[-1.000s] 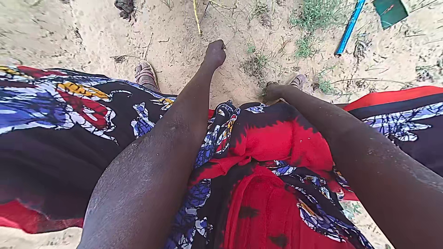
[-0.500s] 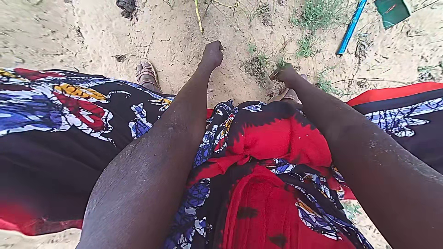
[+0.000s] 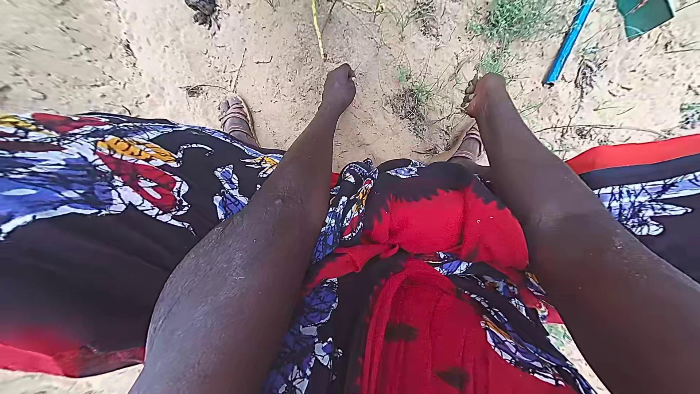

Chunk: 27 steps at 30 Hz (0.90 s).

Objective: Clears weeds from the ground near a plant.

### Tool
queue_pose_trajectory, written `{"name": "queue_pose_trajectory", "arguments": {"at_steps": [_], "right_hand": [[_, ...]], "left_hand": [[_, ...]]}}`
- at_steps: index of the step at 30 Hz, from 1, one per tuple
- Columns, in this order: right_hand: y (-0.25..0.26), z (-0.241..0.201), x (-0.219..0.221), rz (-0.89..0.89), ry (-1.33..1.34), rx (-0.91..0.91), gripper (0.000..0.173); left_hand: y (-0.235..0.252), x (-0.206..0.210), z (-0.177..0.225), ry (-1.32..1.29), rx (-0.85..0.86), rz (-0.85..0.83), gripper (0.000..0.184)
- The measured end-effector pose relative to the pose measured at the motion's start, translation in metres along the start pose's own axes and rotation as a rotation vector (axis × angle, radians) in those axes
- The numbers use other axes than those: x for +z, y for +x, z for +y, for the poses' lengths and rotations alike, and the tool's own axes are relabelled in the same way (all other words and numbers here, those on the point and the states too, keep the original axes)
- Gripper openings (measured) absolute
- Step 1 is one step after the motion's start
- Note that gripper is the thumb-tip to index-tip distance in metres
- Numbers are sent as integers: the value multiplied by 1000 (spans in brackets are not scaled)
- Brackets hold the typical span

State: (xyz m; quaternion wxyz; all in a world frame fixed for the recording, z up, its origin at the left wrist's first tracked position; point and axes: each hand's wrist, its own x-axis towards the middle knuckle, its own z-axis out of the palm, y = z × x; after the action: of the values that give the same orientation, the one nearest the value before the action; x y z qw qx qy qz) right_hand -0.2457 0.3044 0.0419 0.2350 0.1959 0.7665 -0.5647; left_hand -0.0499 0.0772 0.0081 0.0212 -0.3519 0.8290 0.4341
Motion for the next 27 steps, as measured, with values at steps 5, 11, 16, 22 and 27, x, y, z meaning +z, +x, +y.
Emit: {"name": "queue_pose_trajectory", "arguments": {"at_steps": [5, 11, 16, 22, 27], "right_hand": [[-3, -42, -20, 7, -39, -196, 13], [16, 2, -31, 88, -119, -115, 16], [23, 56, -9, -37, 301, 123, 19], [53, 67, 15, 80, 51, -97, 22], [84, 63, 34, -25, -545, -373, 47]], "left_hand": [[-3, 3, 7, 29, 38, -19, 32], [-8, -7, -2, 50, 22, 25, 32], [-9, -9, -7, 33, 3, 73, 32], [-4, -2, -15, 93, -34, 198, 32], [-3, 4, -17, 190, -54, 229, 36]]}}
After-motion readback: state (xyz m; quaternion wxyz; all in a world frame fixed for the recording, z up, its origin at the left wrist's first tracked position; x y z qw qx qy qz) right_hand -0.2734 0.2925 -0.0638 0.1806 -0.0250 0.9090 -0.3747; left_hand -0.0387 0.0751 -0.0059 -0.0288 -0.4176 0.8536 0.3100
